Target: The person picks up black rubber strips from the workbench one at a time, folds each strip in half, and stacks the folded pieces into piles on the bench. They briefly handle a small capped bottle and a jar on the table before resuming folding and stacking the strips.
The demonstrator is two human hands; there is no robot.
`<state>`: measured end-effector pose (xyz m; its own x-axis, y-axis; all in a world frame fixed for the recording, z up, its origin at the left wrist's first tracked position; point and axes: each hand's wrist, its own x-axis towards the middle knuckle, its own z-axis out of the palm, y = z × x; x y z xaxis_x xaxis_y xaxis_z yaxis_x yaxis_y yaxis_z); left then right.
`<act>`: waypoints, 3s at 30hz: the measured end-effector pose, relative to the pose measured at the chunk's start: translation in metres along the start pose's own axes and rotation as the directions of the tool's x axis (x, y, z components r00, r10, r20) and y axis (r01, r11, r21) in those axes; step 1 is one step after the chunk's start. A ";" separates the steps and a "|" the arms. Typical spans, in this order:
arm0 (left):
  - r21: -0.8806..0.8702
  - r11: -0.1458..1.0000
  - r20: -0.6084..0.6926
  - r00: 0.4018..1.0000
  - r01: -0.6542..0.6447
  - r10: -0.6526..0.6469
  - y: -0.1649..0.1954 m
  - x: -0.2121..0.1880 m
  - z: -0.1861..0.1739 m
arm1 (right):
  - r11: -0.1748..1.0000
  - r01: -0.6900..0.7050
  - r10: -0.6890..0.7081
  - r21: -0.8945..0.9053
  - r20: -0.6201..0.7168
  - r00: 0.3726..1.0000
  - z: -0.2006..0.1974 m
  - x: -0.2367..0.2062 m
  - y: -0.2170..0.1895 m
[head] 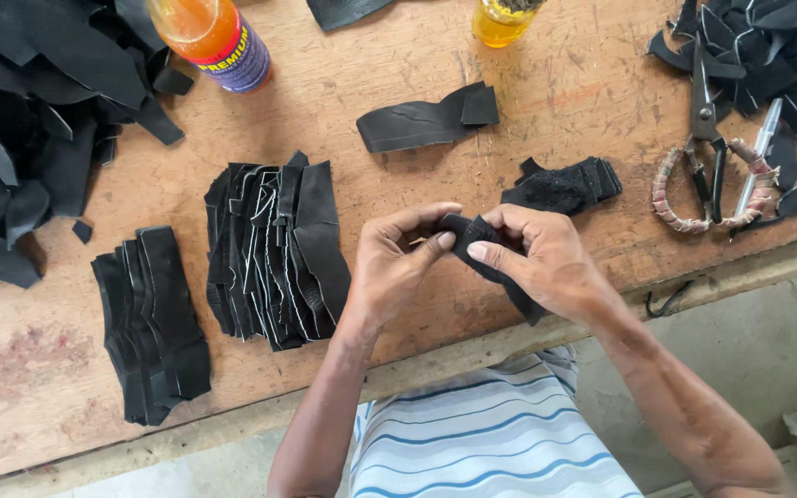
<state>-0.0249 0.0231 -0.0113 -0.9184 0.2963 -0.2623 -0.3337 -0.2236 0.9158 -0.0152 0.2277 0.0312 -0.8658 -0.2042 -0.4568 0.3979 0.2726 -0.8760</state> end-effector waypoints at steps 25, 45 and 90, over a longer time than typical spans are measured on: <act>0.457 0.886 -0.171 0.969 -0.081 0.176 0.031 -0.011 0.019 | 0.983 -0.135 0.124 0.122 0.090 0.988 0.000 0.006 0.004; 0.734 0.677 -0.235 0.920 -0.044 0.314 0.036 -0.136 -0.021 | 0.667 0.623 -0.572 -0.408 0.255 0.780 0.027 0.056 -0.039; 0.824 0.343 0.267 0.843 -0.451 0.467 -0.014 0.047 0.117 | 0.910 0.263 -0.409 -0.322 -0.580 0.705 -0.053 -0.011 0.046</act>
<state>-0.0391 0.1487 -0.0008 -0.8733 0.3928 0.2882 0.4750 0.5553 0.6827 -0.0032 0.2928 0.0040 -0.9488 0.2895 0.1261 0.0362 0.4965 -0.8673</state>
